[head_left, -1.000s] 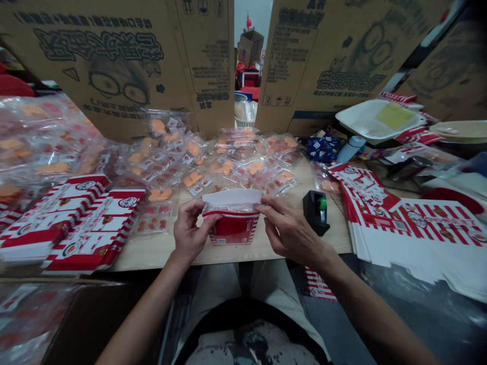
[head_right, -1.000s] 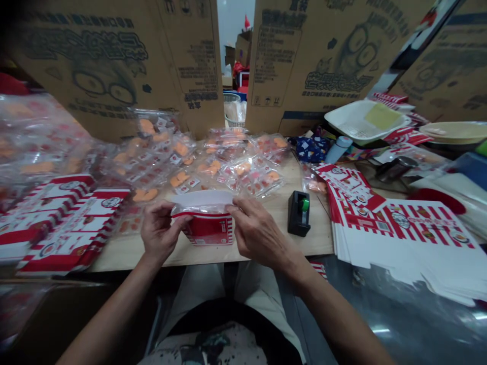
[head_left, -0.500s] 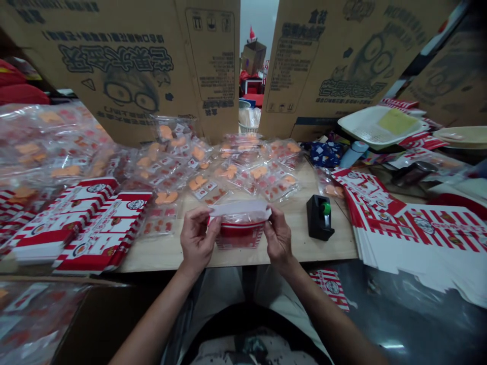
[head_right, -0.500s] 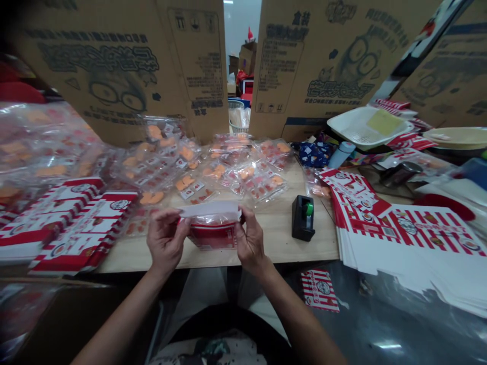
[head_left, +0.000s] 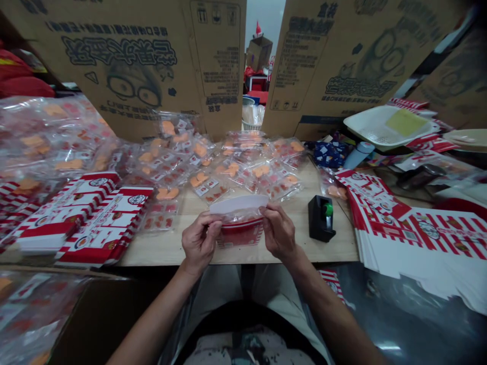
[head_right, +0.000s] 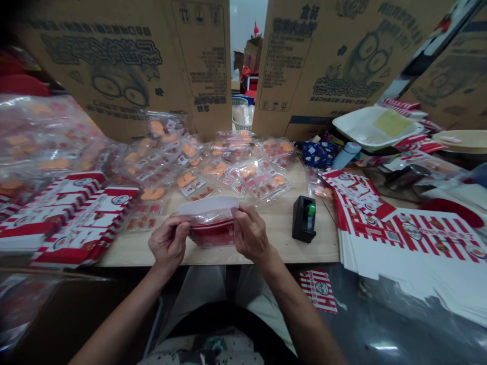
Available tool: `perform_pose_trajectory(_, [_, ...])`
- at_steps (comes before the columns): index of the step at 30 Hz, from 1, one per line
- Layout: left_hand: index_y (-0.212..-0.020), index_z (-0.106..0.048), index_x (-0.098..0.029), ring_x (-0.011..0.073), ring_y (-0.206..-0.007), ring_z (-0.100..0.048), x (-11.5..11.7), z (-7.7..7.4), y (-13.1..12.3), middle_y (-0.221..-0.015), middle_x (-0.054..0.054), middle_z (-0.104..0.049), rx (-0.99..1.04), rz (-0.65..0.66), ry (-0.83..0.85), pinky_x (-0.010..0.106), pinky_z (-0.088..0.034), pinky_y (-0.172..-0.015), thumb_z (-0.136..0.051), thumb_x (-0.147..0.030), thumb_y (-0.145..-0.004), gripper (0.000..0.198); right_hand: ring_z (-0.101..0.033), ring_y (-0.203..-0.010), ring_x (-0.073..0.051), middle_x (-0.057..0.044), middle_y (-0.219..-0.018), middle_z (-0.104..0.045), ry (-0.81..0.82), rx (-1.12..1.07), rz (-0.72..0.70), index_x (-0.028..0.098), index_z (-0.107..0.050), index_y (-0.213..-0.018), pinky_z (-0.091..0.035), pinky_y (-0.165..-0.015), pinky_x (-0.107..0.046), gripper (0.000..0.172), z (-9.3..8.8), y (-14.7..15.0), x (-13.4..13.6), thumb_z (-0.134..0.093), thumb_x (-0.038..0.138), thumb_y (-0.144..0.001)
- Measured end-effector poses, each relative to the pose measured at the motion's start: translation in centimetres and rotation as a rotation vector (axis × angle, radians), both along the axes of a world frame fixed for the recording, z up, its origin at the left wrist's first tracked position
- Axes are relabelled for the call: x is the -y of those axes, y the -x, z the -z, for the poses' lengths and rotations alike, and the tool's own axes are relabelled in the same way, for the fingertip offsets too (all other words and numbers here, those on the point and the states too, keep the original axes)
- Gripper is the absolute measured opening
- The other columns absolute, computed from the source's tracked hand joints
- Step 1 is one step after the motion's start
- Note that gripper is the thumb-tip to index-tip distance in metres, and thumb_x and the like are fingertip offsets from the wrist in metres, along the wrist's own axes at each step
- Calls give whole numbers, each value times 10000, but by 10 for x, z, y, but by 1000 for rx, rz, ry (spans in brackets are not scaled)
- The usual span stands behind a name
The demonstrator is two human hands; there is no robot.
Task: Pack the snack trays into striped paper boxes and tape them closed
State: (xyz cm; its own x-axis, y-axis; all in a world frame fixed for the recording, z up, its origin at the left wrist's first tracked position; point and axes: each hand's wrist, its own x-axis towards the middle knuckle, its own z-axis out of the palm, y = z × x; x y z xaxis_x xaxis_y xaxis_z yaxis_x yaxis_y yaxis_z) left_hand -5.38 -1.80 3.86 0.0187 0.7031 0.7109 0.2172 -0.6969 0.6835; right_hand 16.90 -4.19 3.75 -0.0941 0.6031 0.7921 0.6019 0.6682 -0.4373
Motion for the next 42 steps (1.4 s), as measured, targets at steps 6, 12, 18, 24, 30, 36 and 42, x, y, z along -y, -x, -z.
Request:
perform_pose_trajectory(6, [-1242, -579, -267, 117, -655, -606, -12, -14, 12, -814, -11, -659, 175, 293, 292, 215, -497, -613, -758, -328, -880, 409, -597, -852, -182, -44, -969, -595, 265, -86, -215, 235, -577, -1065, -527, -781, -339, 108, -24, -20, -3, -523, 201, -978])
perform_pose_trajectory(12, [-1061, -760, -211, 232, -994, -656, -19, -32, 20, -1037, 107, -702, -65, 405, 259, 358, -529, -880, -626, -340, -969, 208, -595, -844, -176, -30, -978, -606, 314, -144, -226, 267, -526, -1326, -530, -788, -332, 350, -28, -18, 0, -543, 222, -980])
perform_pose_trajectory(18, [-964, -725, -199, 309, -1127, -679, -14, -32, 20, -1231, 174, -704, -43, 604, 264, 455, -558, -906, -763, -415, -864, 242, -623, -1099, -255, -128, -1223, -618, 7, 262, -247, 255, -589, -1218, -549, -865, -423, 346, -27, -29, -4, -509, 94, -922])
perform_pose_trajectory(24, [-1097, -682, -207, 250, -1042, -723, -9, -33, 15, -1157, 122, -754, -31, 468, 330, 349, -583, -855, -788, -324, -850, 293, -647, -1132, -242, -133, -1250, -638, 233, 143, -352, 220, -567, -1224, -557, -916, -413, 250, -33, -27, 5, -489, 185, -989])
perform_pose_trajectory(30, [-1151, -726, -178, 210, -862, -753, -2, -30, 5, -1007, 88, -794, -1, 324, 429, 282, -594, -775, -831, -351, -802, 404, -648, -1187, -219, -84, -1316, -678, 446, 7, -412, 247, -578, -1392, -522, -1003, -364, 385, -43, -18, 3, -539, 253, -1009])
perform_pose_trajectory(36, [-1017, -807, -153, 156, -693, -696, 1, -33, -16, -856, 40, -795, 230, 118, 559, 244, -561, -677, -809, -388, -800, 319, -720, -983, -215, -25, -1193, -753, 630, -199, -407, 267, -719, -1283, -579, -871, -346, 332, -50, -11, -13, -553, 296, -996])
perform_pose_trajectory(42, [-1068, -804, -184, 203, -898, -732, 2, -28, -13, -1029, 57, -800, 256, 129, 520, 303, -574, -850, -775, -385, -843, 303, -730, -869, -199, -9, -999, -792, 551, -249, -327, 286, -768, -1190, -599, -786, -325, 313, -54, -9, -17, -627, 213, -920])
